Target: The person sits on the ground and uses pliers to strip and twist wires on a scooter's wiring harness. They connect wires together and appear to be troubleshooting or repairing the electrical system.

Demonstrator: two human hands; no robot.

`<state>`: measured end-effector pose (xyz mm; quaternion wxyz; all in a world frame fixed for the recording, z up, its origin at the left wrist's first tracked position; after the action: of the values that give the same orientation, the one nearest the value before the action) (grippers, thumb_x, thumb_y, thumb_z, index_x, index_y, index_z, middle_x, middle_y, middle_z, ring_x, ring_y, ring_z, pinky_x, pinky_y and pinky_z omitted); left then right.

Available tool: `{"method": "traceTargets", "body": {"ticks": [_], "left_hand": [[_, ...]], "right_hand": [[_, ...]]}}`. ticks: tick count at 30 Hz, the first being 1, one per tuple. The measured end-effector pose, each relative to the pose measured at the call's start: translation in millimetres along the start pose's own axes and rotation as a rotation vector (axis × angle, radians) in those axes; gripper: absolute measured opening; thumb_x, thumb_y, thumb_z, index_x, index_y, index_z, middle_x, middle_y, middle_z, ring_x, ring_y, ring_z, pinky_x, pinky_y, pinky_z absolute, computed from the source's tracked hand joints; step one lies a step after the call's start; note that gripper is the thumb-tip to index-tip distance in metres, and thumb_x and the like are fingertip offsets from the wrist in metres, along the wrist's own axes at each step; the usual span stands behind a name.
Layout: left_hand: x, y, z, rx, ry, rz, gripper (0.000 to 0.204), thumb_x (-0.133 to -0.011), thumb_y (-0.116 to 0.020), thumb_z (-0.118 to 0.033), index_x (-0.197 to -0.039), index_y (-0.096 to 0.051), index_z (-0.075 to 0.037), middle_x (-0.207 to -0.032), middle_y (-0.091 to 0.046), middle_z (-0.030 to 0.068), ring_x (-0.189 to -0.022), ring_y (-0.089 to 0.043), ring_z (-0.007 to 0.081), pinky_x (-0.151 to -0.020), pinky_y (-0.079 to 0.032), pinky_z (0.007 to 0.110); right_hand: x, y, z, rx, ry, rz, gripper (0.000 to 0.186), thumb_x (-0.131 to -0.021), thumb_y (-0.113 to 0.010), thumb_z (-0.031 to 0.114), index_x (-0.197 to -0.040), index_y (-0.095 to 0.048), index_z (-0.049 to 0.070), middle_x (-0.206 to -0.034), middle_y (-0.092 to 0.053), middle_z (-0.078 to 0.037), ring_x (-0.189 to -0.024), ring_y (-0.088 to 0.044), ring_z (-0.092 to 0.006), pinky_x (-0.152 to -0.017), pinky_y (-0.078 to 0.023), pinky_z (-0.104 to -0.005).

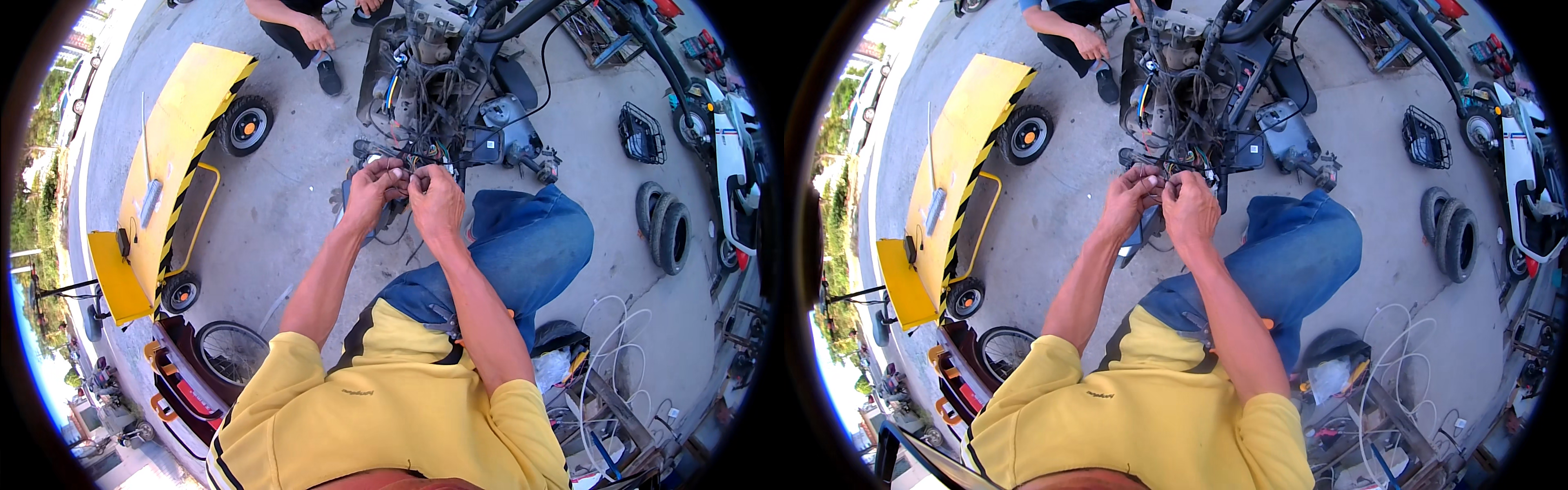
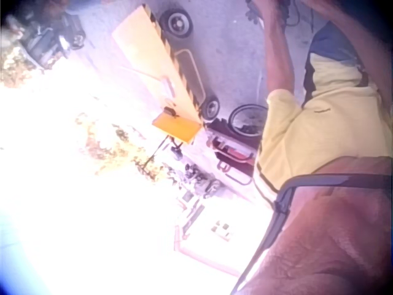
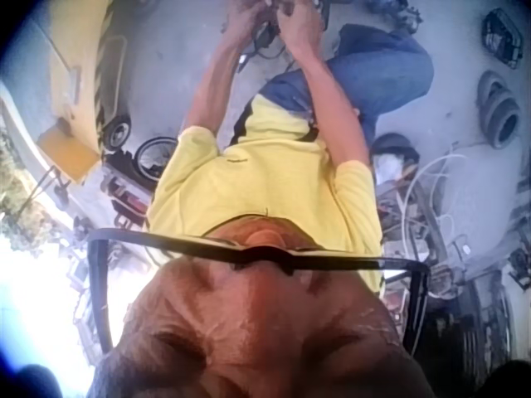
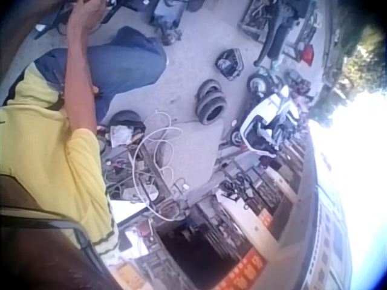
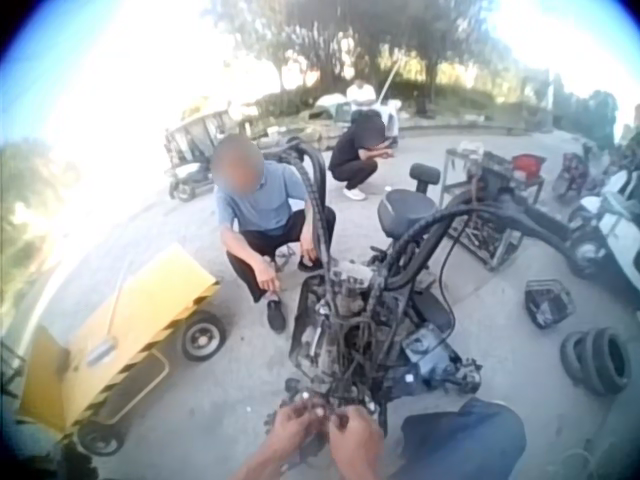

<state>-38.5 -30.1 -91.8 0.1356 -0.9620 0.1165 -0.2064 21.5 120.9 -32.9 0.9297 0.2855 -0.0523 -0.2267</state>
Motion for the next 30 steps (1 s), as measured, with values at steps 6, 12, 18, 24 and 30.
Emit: {"method": "traceTargets", "body": {"ticks": [6,12,18,24,30], "left_hand": [[15,-10,-19,-0.126,-0.143,0.082,0.023,-0.095,-0.071,-0.003,-0.117,-0.066,0.001,-0.1,-0.068,0.0043,-0.085,-0.064,0.0107,-0.074,-0.056,0.028],[14,-15,-30,-0.367,-0.284,0.217,0.019,-0.096,-0.07,-0.002,-0.114,-0.068,0.002,-0.094,-0.066,0.0021,-0.081,-0.06,0.0075,-0.07,-0.052,0.026],[11,-10,-29,-0.566,-0.121,0.166,0.012,-0.101,-0.067,-0.011,-0.103,-0.067,0.0,-0.087,-0.064,0.0005,-0.077,-0.058,0.0068,-0.068,-0.048,0.025],[4,0,-8,-0.405,-0.004,0.223,0.013,-0.103,-0.064,-0.012,-0.109,-0.064,0.0,-0.086,-0.063,0.0004,-0.078,-0.058,0.0076,-0.069,-0.049,0.025],[17,-10,-24,-0.286,-0.265,0.19,0.026,-0.097,-0.067,-0.001,-0.123,-0.064,0.0,-0.099,-0.066,0.0032,-0.087,-0.063,0.0089,-0.073,-0.052,0.025]], "right_hand": [[7,15,1,-0.165,0.036,0.024,0.009,-0.085,-0.073,0.009,-0.091,-0.067,0.005,-0.089,-0.068,-0.011,-0.077,-0.068,-0.0337,-0.07,-0.052,-0.0444],[5,6,5,-0.161,0.116,0.09,0.01,-0.085,-0.074,0.008,-0.091,-0.067,0.004,-0.088,-0.067,-0.011,-0.077,-0.068,-0.0332,-0.069,-0.052,-0.0441],[5,7,10,-0.132,0.153,0.122,0.011,-0.086,-0.073,0.007,-0.094,-0.066,0.005,-0.089,-0.065,-0.011,-0.08,-0.068,-0.0333,-0.07,-0.052,-0.0444],[4,-2,7,-0.243,0.134,0.159,0.01,-0.09,-0.071,0.008,-0.096,-0.066,0.002,-0.09,-0.066,-0.012,-0.08,-0.068,-0.0308,-0.07,-0.052,-0.0426],[3,-15,-12,-0.386,-0.142,0.281,0.014,-0.095,-0.066,0.011,-0.099,-0.066,-0.003,-0.083,-0.071,-0.016,-0.076,-0.07,-0.0295,-0.07,-0.053,-0.0407]]}}
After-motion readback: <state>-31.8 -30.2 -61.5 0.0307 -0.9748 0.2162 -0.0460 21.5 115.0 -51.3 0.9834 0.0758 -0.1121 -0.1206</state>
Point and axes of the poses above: each hand's wrist, its own x-axis away from the middle knuckle, its own y-axis out of the back of the hand, z = x × y, the point moved 8 cm from there along -x, towards the middle knuckle
